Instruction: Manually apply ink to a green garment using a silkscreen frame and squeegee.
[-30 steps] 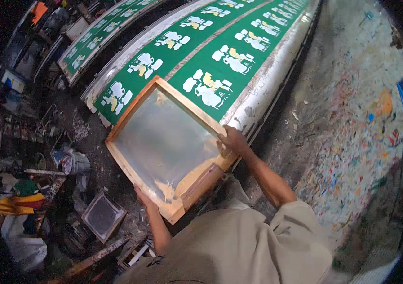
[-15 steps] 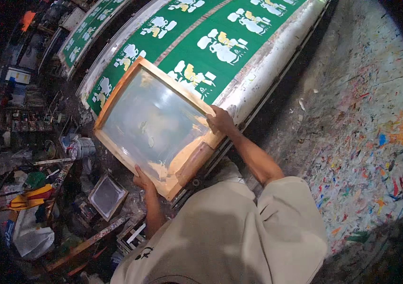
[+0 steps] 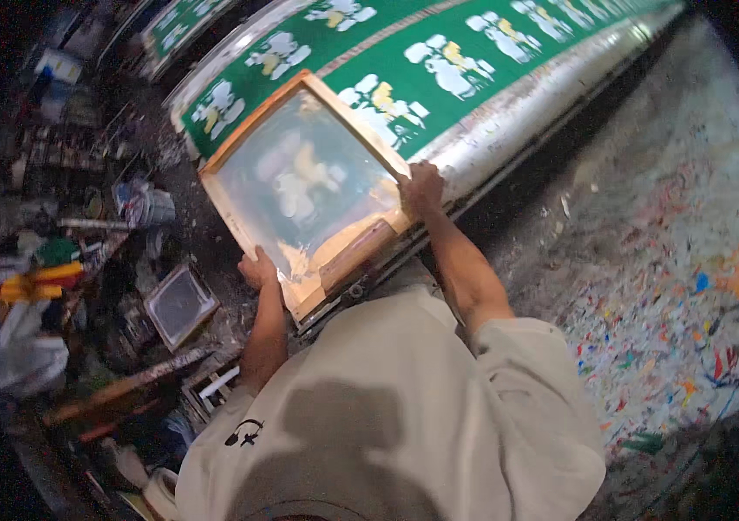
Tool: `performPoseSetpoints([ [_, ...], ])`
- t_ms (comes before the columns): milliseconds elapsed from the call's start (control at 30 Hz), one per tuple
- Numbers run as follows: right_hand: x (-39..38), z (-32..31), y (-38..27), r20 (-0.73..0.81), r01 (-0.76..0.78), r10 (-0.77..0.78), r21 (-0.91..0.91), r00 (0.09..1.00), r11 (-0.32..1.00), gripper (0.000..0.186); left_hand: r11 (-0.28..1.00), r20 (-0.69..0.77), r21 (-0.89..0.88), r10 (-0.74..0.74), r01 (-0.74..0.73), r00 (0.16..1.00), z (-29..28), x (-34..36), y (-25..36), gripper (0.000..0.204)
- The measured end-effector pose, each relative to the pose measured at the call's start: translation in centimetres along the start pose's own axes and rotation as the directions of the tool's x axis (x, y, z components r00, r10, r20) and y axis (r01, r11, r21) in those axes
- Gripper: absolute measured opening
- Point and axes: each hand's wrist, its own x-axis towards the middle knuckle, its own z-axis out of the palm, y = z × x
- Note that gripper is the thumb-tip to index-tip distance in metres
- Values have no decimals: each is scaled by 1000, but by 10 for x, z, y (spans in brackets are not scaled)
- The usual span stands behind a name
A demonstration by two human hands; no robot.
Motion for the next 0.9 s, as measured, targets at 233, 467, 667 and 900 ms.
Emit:
performPoseSetpoints([
  [233, -20, -33, -44, 267, 147, -87, -214, 960, 966, 41, 952, 118, -305, 3, 33, 993, -39, 9, -39, 41],
  [467, -88, -74, -102, 368, 531, -643, 367, 672, 764, 55, -372, -115, -911, 645, 179, 756, -314, -4, 125, 29],
  [667, -95, -23, -85, 247, 848, -833, 71, 495, 525, 39, -526, -663, -640, 747, 560, -55, -417, -27, 188, 30],
  [900, -97, -40, -73, 290, 699, -695, 106, 658, 707, 39, -264, -973, -177, -98, 948, -209, -438, -54, 351, 23],
])
